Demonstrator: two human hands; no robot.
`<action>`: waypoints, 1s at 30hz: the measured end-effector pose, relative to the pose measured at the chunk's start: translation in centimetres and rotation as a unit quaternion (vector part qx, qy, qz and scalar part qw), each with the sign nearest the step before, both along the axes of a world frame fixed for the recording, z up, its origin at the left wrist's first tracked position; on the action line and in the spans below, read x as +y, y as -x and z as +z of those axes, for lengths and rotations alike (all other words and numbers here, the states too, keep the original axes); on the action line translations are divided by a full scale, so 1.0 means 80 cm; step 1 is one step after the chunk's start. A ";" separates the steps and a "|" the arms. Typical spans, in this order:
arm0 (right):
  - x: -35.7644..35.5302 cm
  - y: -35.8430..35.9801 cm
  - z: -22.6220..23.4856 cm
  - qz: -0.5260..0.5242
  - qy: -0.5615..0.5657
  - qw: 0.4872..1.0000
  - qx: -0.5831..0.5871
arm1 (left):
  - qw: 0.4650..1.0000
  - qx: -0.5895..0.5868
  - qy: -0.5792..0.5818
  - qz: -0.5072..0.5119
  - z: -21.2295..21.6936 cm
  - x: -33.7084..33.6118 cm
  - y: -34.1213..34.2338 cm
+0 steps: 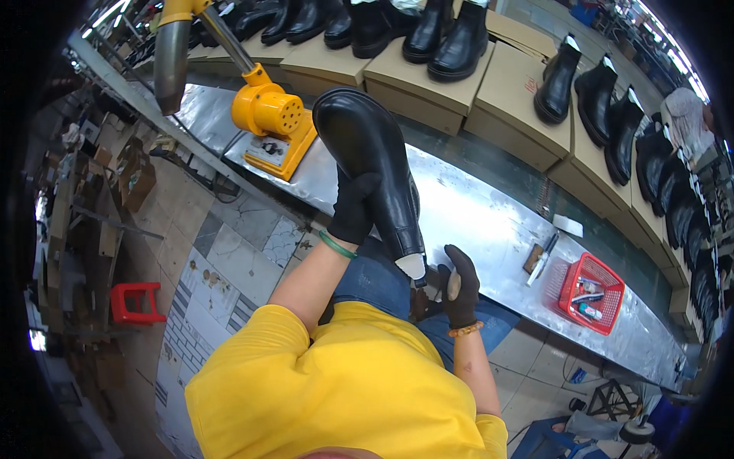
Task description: The person polishes black leather boots using a wooden block and a yellow heat gun. They pick up boots from a row on the table, rub the wooden block against the leather surface, and occasionally apply heat from the gun. The person handles the boots one at a time, rotating them to cover different areas before placing them back on the table.
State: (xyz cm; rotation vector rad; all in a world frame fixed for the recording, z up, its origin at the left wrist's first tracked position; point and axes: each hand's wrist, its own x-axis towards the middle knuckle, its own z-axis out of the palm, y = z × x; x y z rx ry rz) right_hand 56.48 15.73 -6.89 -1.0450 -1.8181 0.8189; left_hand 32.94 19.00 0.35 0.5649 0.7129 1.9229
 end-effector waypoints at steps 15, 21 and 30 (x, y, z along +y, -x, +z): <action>0.015 0.044 0.025 0.122 0.428 0.840 0.312 | 0.957 -0.256 -0.084 -0.108 -0.052 -0.023 0.064; 0.025 0.051 0.052 0.179 0.427 0.718 0.520 | 0.938 -0.309 -0.014 -0.154 -0.037 -0.004 0.013; 0.031 0.003 0.074 0.079 0.403 0.763 0.500 | 0.926 -0.293 0.065 -0.231 -0.026 -0.007 -0.032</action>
